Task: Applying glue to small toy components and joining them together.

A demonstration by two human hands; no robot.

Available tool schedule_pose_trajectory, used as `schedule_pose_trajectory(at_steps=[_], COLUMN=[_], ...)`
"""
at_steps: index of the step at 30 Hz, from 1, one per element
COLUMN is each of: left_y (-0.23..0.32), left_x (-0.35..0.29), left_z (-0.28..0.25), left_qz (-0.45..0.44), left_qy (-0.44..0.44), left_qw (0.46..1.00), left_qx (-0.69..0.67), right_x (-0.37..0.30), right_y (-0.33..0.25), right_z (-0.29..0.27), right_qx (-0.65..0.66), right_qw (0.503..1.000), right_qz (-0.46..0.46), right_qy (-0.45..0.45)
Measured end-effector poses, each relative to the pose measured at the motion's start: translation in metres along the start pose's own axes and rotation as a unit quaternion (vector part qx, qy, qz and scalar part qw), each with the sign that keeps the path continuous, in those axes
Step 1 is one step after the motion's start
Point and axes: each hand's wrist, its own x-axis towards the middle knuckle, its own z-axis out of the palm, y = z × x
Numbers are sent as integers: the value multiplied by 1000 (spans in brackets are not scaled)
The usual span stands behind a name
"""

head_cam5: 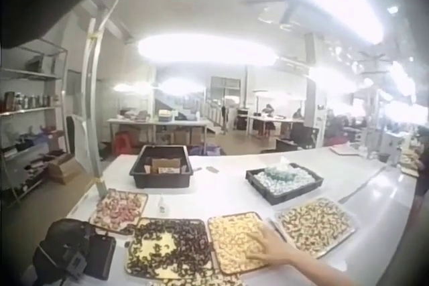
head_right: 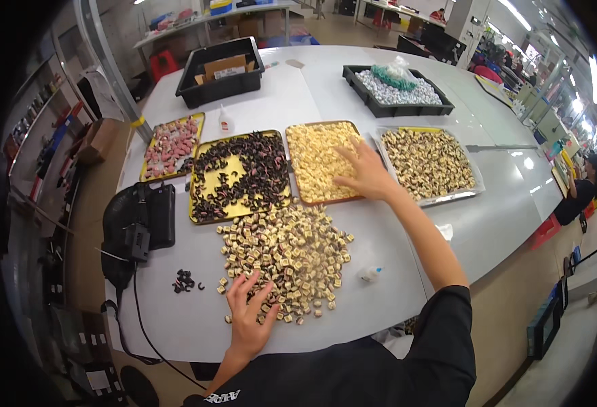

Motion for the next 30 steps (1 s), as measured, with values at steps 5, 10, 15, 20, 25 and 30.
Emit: schedule_pose_trajectory(at_steps=[5, 10, 15, 20, 25, 30], left_y=[4, 3, 2, 1, 4, 11], left_x=[-3, 1, 2, 1, 5, 19], left_z=[2, 2, 5, 5, 10, 23], left_qz=[-1, 6, 7, 21, 20, 48], left_qy=[-10, -12, -18, -24, -24, -36], left_qw=[1000, 999, 999, 999, 999, 997], left_qx=[-9, -33, -37, -11, -29, -42], right_x=[13, 22, 21, 21, 25, 14], right_y=[-7, -4, -8, -6, 0, 27], right_z=[26, 32, 31, 41, 35, 24], right_qx=[-56, -35, -47, -90, -68, -77], right_qw=[998, 999, 998, 995, 997, 996], right_qz=[-11, 3, 21, -1, 9, 49], right_qy=[-15, 23, 31, 46, 19, -9])
